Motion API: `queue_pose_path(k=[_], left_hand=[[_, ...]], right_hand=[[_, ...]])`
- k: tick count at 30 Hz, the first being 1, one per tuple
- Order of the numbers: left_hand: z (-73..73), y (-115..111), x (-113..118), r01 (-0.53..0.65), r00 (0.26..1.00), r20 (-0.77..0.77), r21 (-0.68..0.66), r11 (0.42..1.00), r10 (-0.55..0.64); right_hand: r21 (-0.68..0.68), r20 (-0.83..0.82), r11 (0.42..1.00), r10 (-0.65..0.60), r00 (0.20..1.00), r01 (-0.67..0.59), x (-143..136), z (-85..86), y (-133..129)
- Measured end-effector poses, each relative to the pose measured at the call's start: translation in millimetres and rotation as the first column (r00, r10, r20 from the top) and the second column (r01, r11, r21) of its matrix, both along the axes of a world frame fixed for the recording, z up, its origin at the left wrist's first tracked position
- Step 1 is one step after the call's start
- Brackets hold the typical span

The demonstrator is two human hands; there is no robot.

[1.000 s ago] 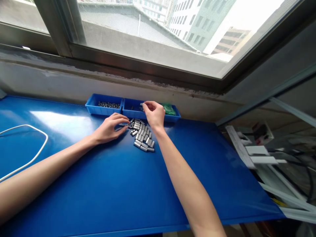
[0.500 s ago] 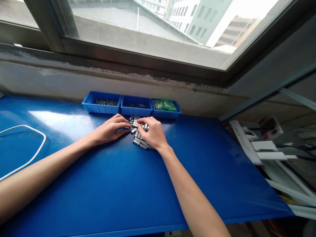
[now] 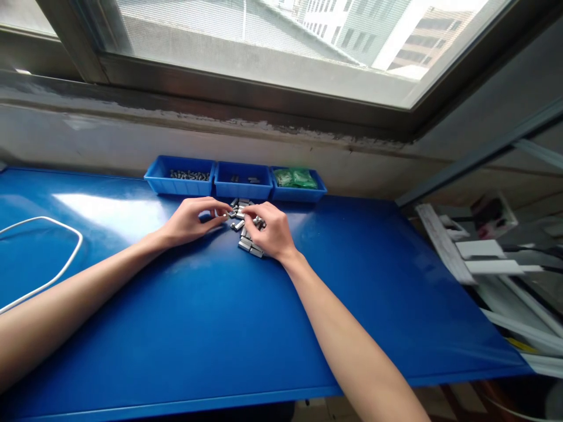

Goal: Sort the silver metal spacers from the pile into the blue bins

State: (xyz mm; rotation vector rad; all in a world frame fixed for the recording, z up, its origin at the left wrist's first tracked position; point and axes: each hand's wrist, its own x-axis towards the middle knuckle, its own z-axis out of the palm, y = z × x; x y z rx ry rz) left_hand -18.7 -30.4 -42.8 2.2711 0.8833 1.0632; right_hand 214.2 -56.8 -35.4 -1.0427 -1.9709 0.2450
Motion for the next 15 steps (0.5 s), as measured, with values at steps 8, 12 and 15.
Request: queue_pose_path(k=[8, 12, 15], left_hand=[[12.1, 1.6, -4.9, 0.026, 0.934, 0.324, -0.479, 0.877, 0.149], [14.3, 4.2, -4.6, -0.027, 0.898, 0.371, -0.492, 0.87, 0.237], [17.1, 10.4, -5.5, -0.147, 0.772, 0.498, -0.464, 0.874, 0.394]], right_hand=[[-0.078, -0.03, 0.997, -0.007, 1.0, 0.005, 0.7, -1.3, 1.1], [-0.094, -0.034, 0.996, -0.002, 0.999, -0.001, 1.3, -2.0, 2.5], [-0.107, -0.041, 0.994, 0.0, 0.999, -0.004, 1.4, -2.5, 3.0]])
